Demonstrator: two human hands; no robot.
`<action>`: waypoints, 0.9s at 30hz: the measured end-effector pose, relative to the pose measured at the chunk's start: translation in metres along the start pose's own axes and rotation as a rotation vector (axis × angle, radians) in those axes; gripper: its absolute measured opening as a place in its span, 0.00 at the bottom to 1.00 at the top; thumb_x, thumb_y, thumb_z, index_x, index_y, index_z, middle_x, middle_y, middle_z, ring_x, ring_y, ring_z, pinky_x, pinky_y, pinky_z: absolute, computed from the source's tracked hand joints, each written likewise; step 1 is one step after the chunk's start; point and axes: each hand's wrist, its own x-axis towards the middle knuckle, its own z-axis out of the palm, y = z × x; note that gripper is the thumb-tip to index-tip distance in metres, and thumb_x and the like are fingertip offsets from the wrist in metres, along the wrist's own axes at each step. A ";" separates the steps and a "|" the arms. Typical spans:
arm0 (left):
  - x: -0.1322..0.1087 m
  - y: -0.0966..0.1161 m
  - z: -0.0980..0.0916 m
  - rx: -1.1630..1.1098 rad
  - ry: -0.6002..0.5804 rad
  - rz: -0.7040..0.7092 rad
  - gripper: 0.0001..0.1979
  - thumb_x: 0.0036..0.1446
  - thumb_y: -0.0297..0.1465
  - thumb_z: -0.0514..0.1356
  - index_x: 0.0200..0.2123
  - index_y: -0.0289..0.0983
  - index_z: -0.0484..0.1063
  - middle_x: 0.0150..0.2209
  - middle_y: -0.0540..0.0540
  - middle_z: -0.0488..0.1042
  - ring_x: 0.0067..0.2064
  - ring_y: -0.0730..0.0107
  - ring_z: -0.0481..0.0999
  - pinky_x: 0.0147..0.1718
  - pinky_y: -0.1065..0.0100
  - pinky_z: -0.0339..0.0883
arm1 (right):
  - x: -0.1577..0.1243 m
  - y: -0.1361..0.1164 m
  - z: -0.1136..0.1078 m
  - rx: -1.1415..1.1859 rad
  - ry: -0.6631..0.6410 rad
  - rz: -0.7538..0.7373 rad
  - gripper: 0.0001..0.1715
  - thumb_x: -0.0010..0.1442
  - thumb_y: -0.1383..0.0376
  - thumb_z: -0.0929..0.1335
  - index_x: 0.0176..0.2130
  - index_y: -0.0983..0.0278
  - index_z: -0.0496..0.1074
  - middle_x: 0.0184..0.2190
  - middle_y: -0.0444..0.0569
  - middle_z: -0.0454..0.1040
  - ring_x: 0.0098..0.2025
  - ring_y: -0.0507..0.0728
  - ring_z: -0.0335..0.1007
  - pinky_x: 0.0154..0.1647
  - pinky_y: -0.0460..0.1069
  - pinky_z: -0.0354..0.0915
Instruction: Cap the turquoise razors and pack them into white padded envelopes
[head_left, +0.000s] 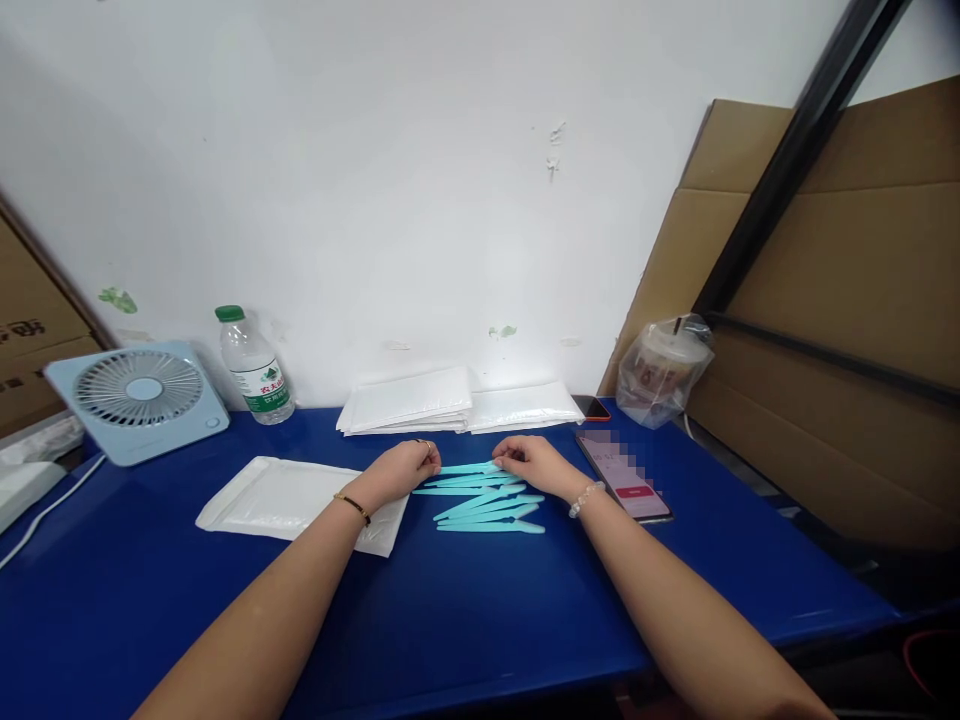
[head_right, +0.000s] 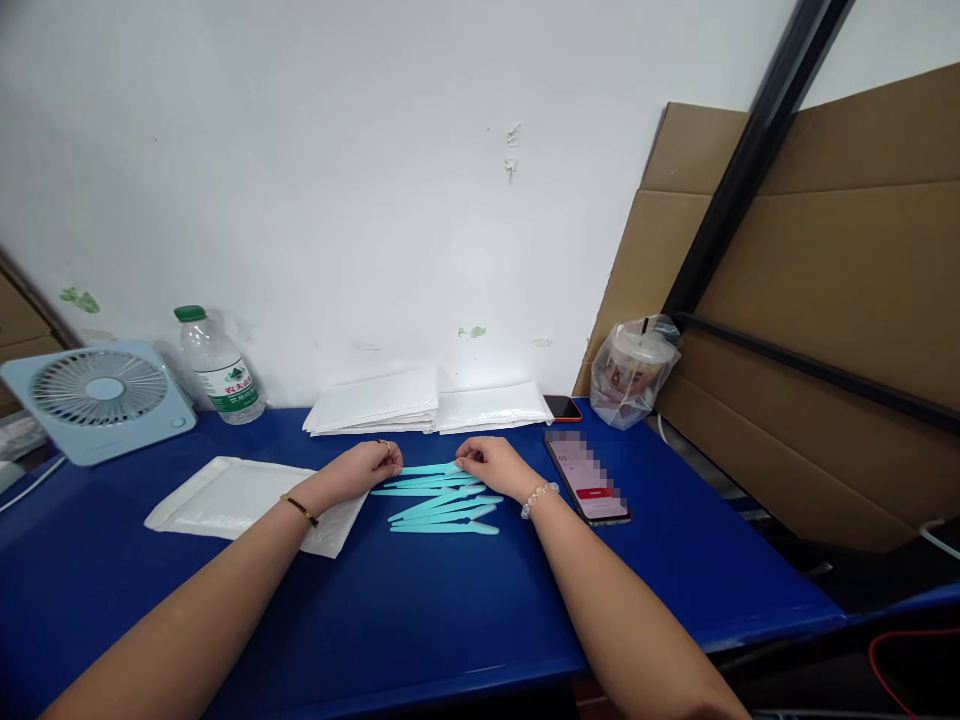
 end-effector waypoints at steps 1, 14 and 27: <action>0.000 0.001 0.000 0.006 0.007 0.004 0.11 0.56 0.37 0.51 0.31 0.38 0.69 0.27 0.49 0.70 0.28 0.70 0.66 0.26 0.71 0.55 | 0.001 0.002 0.001 0.045 -0.017 0.016 0.14 0.55 0.57 0.67 0.36 0.64 0.75 0.25 0.46 0.73 0.26 0.51 0.65 0.27 0.45 0.60; 0.000 0.007 0.002 -0.113 0.035 0.032 0.21 0.58 0.46 0.48 0.35 0.37 0.72 0.35 0.46 0.74 0.35 0.67 0.70 0.34 0.68 0.61 | 0.009 0.012 0.005 0.394 0.084 0.104 0.17 0.52 0.56 0.69 0.36 0.67 0.76 0.29 0.48 0.75 0.29 0.52 0.67 0.31 0.47 0.64; 0.005 -0.004 -0.001 0.005 0.144 -0.040 0.19 0.56 0.43 0.51 0.40 0.40 0.76 0.43 0.46 0.75 0.43 0.61 0.72 0.40 0.67 0.64 | 0.014 0.028 -0.005 0.213 0.193 0.109 0.15 0.52 0.58 0.69 0.36 0.65 0.77 0.32 0.49 0.76 0.34 0.54 0.69 0.39 0.50 0.64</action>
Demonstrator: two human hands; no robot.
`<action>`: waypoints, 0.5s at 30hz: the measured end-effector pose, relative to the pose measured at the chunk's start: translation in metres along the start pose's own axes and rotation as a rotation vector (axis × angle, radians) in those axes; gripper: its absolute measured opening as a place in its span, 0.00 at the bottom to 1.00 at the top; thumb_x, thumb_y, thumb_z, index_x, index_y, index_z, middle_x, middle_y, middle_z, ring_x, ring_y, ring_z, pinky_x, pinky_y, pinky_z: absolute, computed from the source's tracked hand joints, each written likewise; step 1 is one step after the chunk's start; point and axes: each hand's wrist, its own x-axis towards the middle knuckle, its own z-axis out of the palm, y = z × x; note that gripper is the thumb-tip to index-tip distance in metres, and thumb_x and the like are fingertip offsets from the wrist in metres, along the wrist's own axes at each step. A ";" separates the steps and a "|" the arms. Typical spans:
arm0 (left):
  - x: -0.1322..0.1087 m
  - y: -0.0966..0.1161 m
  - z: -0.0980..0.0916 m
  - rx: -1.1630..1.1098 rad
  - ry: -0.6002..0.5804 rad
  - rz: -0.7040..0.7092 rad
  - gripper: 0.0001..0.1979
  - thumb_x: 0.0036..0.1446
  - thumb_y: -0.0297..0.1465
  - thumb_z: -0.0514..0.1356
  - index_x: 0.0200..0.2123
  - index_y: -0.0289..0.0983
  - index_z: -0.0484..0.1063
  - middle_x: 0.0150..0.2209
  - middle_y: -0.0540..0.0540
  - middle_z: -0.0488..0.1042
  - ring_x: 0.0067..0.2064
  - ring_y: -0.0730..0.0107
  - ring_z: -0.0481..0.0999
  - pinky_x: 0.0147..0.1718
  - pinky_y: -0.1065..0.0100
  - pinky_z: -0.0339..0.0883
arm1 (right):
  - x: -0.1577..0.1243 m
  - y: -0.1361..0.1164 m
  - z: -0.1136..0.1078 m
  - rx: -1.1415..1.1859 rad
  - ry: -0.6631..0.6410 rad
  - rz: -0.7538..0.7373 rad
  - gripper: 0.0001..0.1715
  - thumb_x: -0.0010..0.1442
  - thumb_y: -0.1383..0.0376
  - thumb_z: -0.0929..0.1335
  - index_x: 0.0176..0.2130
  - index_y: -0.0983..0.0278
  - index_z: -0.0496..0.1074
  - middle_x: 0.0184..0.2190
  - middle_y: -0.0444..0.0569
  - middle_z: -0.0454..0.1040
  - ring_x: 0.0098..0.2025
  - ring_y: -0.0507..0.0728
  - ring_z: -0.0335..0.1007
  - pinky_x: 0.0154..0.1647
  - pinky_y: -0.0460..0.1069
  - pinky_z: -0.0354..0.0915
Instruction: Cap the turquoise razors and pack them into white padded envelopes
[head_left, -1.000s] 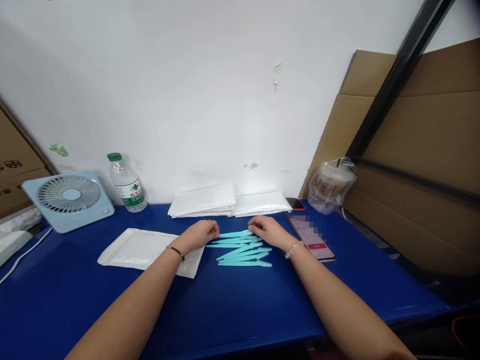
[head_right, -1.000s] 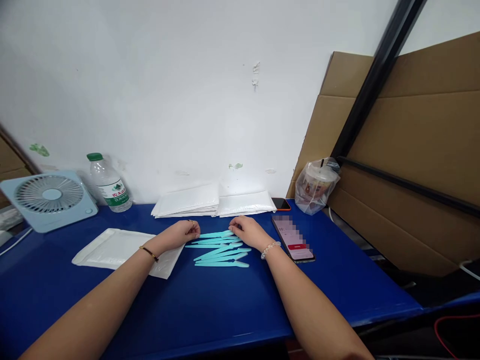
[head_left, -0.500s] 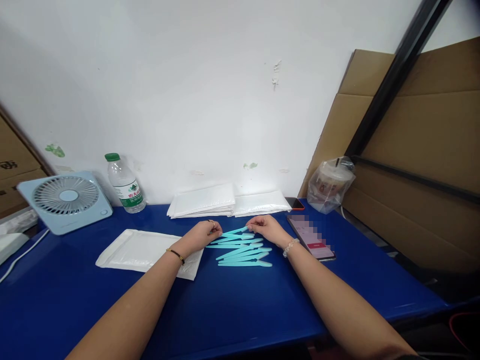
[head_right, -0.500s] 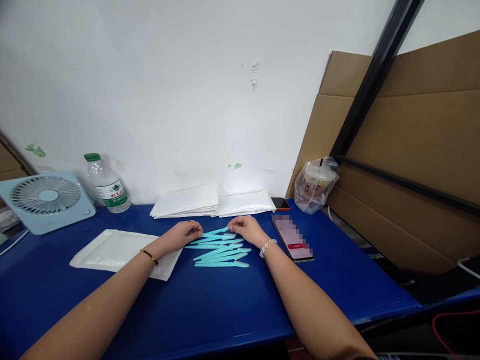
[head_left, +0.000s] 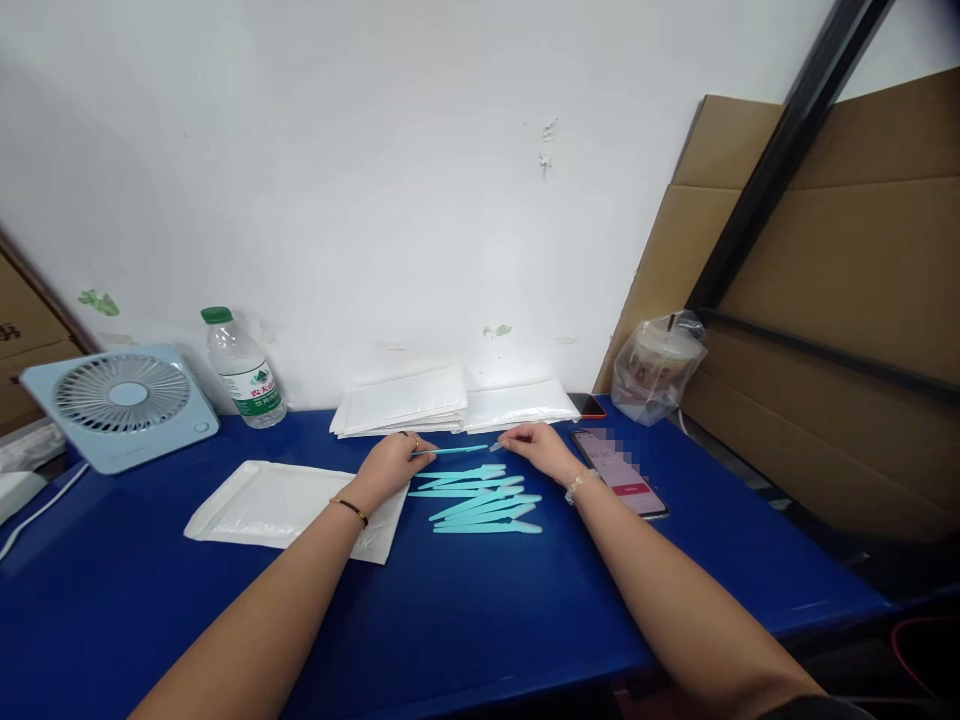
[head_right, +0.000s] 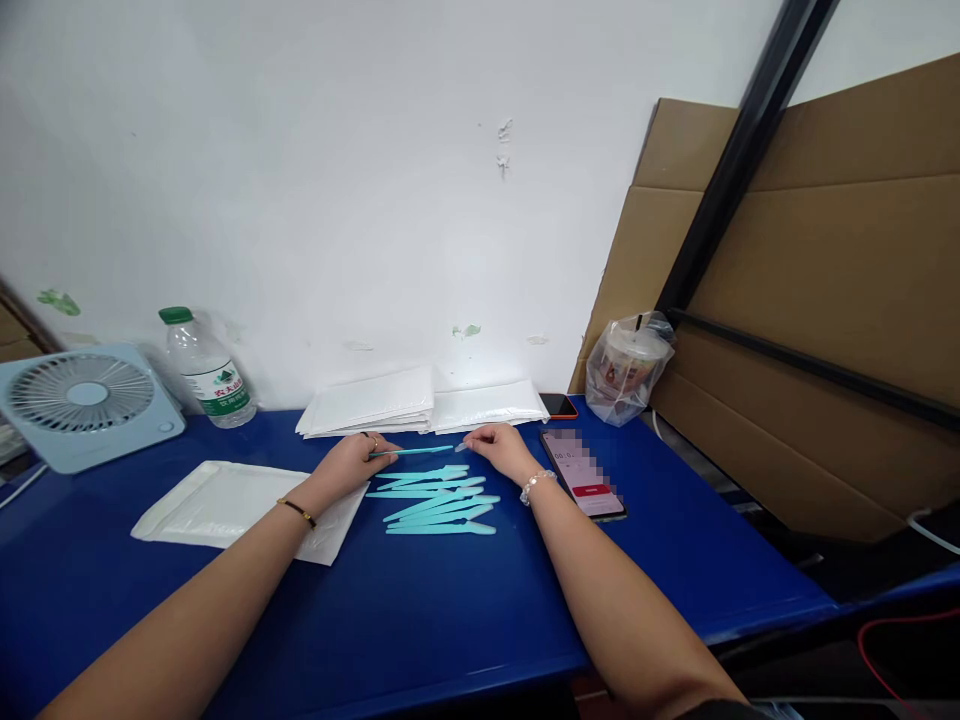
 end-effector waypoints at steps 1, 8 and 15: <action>-0.001 0.000 0.000 0.026 0.021 0.020 0.19 0.56 0.42 0.52 0.44 0.41 0.75 0.45 0.45 0.74 0.45 0.60 0.71 0.41 0.67 0.64 | -0.001 -0.001 0.000 -0.084 0.015 -0.032 0.14 0.52 0.59 0.69 0.37 0.64 0.77 0.33 0.49 0.75 0.34 0.54 0.68 0.39 0.50 0.63; -0.005 0.004 0.002 0.041 0.067 0.029 0.14 0.54 0.41 0.55 0.39 0.39 0.73 0.40 0.45 0.72 0.41 0.62 0.71 0.38 0.66 0.64 | -0.010 -0.015 0.000 -0.334 -0.052 -0.179 0.08 0.54 0.61 0.69 0.32 0.62 0.76 0.31 0.47 0.69 0.33 0.53 0.65 0.35 0.48 0.61; -0.007 0.015 0.003 0.011 -0.087 0.063 0.15 0.53 0.44 0.55 0.31 0.39 0.74 0.31 0.48 0.73 0.32 0.67 0.70 0.29 0.70 0.59 | -0.012 -0.015 0.008 -0.380 -0.188 -0.126 0.07 0.50 0.61 0.71 0.30 0.63 0.74 0.32 0.45 0.68 0.32 0.52 0.65 0.32 0.46 0.60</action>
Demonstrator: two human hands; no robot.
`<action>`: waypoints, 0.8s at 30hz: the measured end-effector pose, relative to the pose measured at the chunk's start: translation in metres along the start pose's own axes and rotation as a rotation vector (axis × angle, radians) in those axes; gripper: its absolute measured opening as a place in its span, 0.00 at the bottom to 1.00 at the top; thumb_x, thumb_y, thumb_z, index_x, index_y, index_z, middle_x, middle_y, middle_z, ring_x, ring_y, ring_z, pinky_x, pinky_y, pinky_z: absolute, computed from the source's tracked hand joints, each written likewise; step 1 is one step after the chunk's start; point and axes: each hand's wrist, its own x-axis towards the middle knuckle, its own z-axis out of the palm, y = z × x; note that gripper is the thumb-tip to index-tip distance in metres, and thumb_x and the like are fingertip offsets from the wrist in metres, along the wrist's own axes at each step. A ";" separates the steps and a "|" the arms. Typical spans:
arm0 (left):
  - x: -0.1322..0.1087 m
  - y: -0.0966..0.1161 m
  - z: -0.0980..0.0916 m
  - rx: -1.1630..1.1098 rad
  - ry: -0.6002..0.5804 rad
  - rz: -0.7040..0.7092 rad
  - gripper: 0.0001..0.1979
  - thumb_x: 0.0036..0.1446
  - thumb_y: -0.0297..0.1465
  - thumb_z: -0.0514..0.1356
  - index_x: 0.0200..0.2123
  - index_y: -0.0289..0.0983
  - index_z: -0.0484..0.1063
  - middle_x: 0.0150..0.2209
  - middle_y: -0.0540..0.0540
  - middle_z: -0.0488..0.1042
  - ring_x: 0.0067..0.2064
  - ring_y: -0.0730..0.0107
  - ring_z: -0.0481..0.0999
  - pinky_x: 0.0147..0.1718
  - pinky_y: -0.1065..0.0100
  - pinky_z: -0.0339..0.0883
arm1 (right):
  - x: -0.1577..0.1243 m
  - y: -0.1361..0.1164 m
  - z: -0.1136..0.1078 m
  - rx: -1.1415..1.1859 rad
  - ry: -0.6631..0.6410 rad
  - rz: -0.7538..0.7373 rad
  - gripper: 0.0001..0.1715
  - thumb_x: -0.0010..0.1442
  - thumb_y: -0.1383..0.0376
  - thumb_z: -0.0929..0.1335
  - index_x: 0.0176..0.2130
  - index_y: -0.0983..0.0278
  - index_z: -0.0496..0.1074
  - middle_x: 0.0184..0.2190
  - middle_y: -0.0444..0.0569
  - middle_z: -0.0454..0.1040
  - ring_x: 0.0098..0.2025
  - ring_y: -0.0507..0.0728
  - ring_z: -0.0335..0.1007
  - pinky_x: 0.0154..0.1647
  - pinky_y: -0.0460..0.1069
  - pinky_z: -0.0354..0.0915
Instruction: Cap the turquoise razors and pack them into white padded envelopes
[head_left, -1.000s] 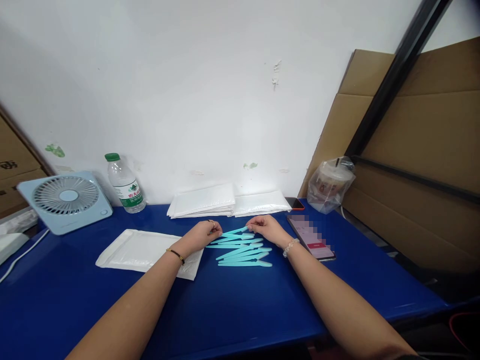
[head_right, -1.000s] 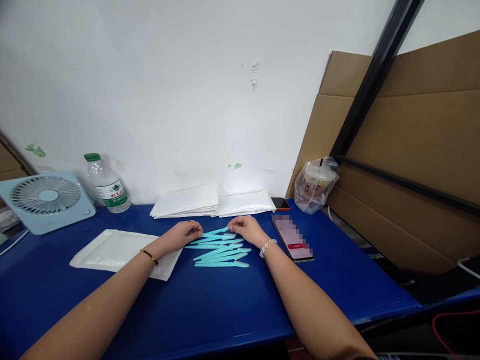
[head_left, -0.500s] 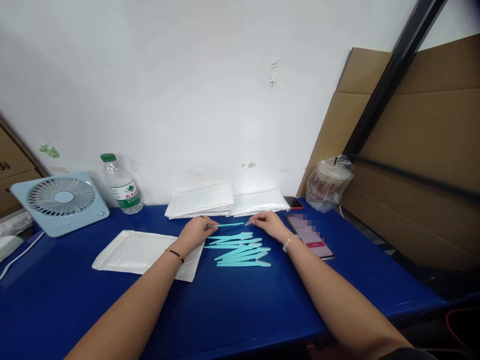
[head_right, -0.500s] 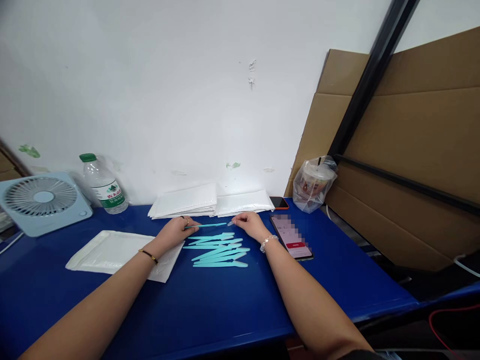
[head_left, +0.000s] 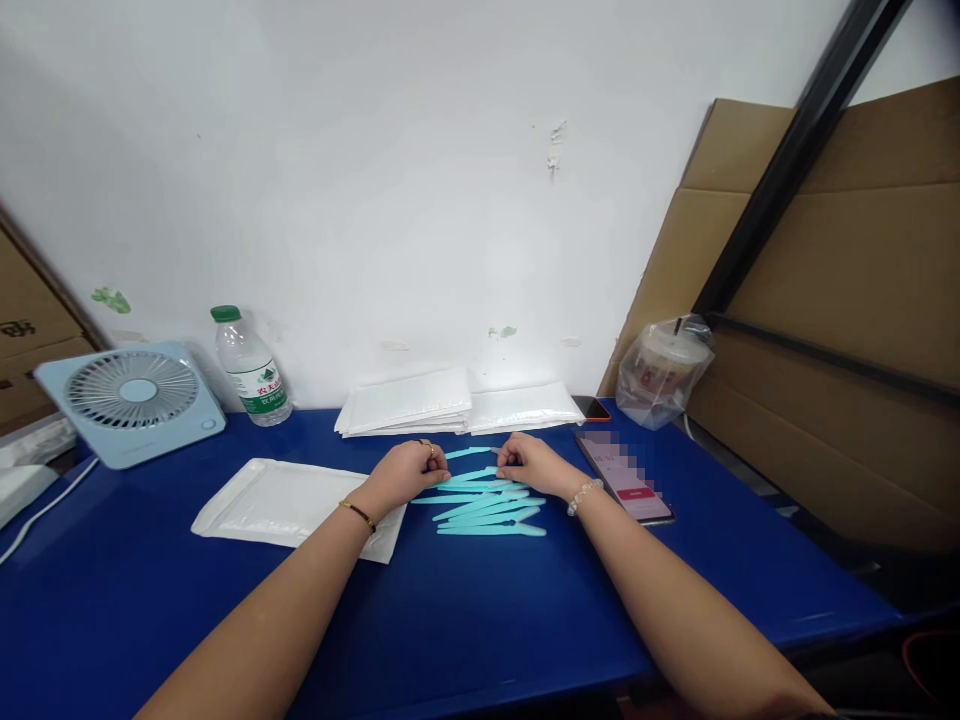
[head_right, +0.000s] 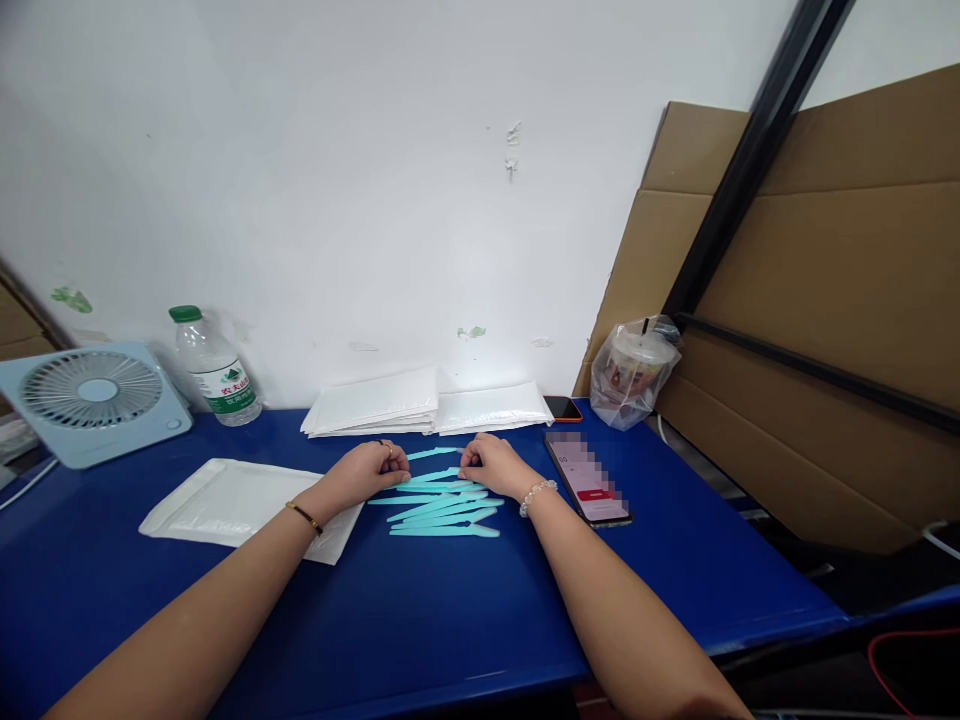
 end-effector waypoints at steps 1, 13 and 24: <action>0.000 0.002 0.000 0.004 -0.008 -0.002 0.15 0.53 0.44 0.55 0.31 0.39 0.74 0.31 0.48 0.73 0.32 0.67 0.70 0.29 0.70 0.59 | 0.000 0.000 0.001 0.013 -0.007 0.012 0.07 0.51 0.61 0.70 0.30 0.63 0.73 0.32 0.45 0.68 0.31 0.51 0.64 0.31 0.45 0.60; 0.005 -0.007 -0.006 0.181 0.147 -0.073 0.11 0.56 0.36 0.52 0.31 0.38 0.71 0.33 0.45 0.74 0.35 0.64 0.72 0.33 0.66 0.60 | 0.006 0.012 -0.013 0.014 0.167 0.038 0.07 0.52 0.62 0.69 0.29 0.65 0.73 0.29 0.45 0.67 0.30 0.51 0.62 0.32 0.47 0.60; 0.000 0.003 0.001 0.043 -0.033 0.053 0.12 0.52 0.42 0.57 0.31 0.39 0.73 0.30 0.49 0.73 0.32 0.68 0.71 0.29 0.70 0.58 | -0.002 -0.007 -0.007 -0.030 -0.062 -0.122 0.09 0.51 0.59 0.71 0.30 0.63 0.73 0.31 0.45 0.67 0.30 0.50 0.63 0.30 0.45 0.59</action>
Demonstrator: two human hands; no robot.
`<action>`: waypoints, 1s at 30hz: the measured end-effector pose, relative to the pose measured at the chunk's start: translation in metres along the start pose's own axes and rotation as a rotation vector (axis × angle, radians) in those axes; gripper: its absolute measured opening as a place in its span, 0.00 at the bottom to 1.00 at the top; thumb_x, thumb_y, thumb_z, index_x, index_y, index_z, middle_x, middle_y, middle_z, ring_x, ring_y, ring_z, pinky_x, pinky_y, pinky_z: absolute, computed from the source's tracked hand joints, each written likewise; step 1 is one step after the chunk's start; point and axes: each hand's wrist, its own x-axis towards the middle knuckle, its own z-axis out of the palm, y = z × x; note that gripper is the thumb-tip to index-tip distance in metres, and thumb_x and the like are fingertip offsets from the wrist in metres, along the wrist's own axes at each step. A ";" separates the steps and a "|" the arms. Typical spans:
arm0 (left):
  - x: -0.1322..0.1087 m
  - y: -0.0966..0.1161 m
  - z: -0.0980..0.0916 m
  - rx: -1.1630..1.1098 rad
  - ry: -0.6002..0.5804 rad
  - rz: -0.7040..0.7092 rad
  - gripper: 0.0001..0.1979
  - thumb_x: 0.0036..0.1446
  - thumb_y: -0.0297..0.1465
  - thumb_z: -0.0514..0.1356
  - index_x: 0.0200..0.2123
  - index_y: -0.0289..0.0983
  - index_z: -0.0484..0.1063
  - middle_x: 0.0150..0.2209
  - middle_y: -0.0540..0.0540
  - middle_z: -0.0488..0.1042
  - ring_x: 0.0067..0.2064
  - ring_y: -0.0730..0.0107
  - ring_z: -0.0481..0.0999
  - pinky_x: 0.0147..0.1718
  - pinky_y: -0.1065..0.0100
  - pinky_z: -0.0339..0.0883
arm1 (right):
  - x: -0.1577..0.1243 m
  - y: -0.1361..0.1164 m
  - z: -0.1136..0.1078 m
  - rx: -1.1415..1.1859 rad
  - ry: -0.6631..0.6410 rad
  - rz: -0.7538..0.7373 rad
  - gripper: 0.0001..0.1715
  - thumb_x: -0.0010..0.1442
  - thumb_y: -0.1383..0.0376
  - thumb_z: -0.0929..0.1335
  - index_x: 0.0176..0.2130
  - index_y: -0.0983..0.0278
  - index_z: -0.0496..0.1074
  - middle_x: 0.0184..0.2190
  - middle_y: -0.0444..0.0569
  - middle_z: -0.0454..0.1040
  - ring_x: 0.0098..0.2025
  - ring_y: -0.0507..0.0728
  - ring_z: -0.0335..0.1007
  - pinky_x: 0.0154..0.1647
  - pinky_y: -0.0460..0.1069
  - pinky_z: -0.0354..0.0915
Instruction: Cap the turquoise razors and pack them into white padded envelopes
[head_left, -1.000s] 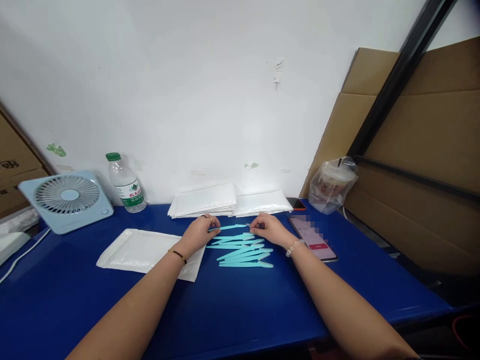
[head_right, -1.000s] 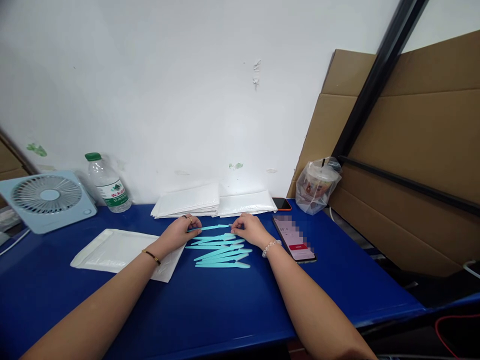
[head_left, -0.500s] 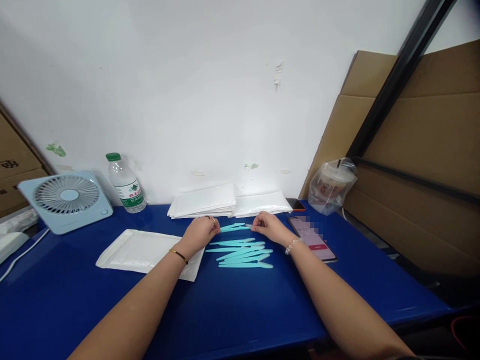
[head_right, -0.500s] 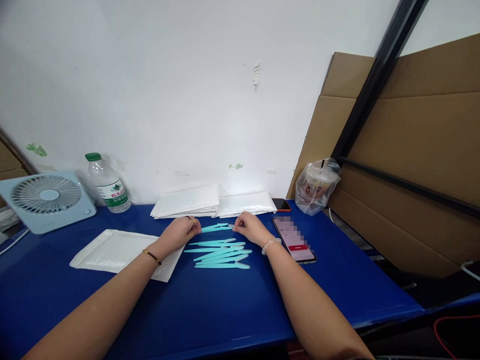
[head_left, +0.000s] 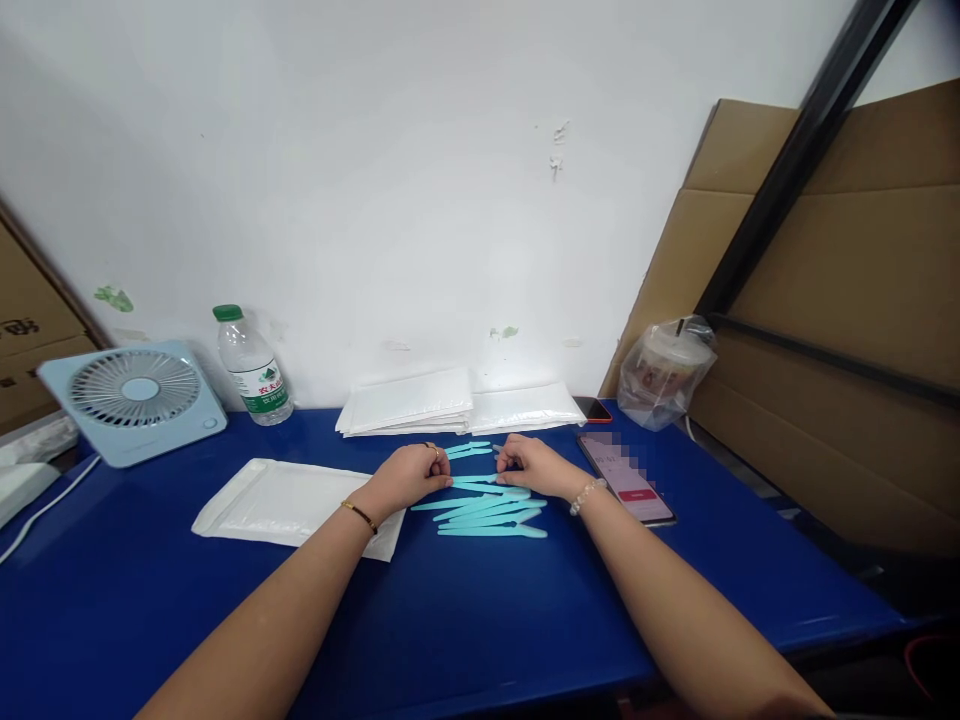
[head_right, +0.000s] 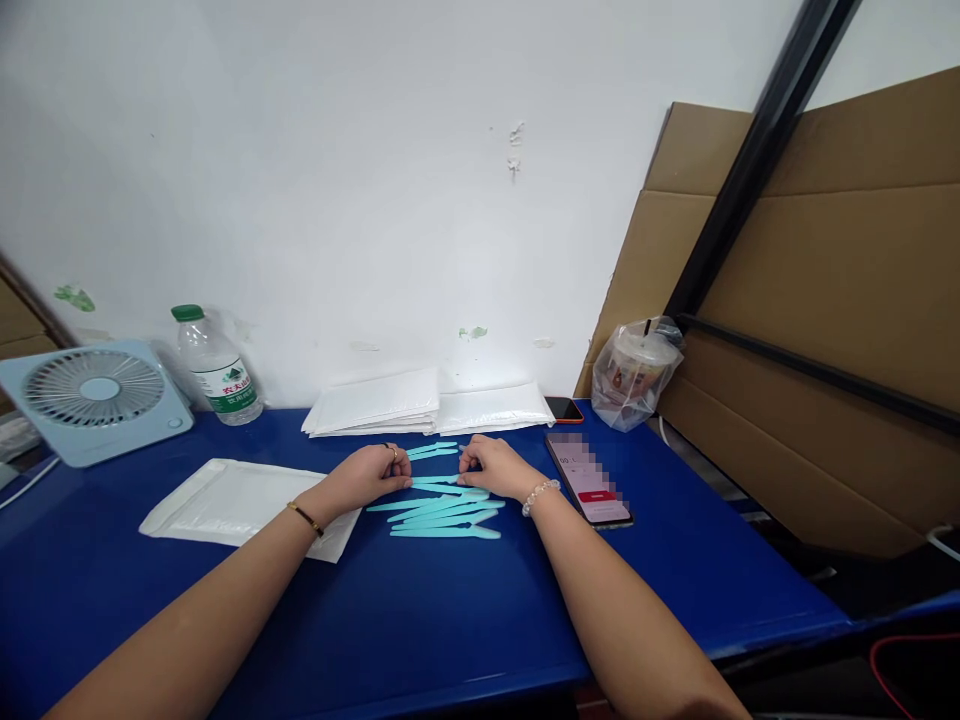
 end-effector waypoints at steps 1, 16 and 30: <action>0.000 0.000 0.001 -0.008 -0.007 -0.013 0.12 0.52 0.41 0.57 0.31 0.39 0.73 0.30 0.49 0.73 0.31 0.68 0.70 0.28 0.70 0.58 | 0.001 0.002 0.001 0.008 -0.003 0.009 0.09 0.51 0.60 0.71 0.30 0.64 0.73 0.31 0.44 0.67 0.30 0.50 0.63 0.30 0.45 0.59; 0.006 -0.013 -0.003 0.112 0.184 -0.048 0.09 0.55 0.37 0.56 0.31 0.39 0.71 0.31 0.48 0.73 0.34 0.66 0.71 0.30 0.69 0.58 | 0.003 0.017 -0.007 0.076 0.179 0.068 0.03 0.52 0.66 0.70 0.28 0.64 0.72 0.30 0.44 0.67 0.30 0.50 0.63 0.31 0.45 0.60; 0.004 0.010 0.007 0.128 0.008 0.007 0.08 0.55 0.35 0.55 0.29 0.39 0.70 0.31 0.49 0.72 0.32 0.69 0.71 0.29 0.70 0.58 | -0.008 0.003 -0.020 0.150 -0.011 0.087 0.14 0.55 0.57 0.67 0.32 0.65 0.75 0.26 0.46 0.71 0.27 0.51 0.63 0.27 0.45 0.58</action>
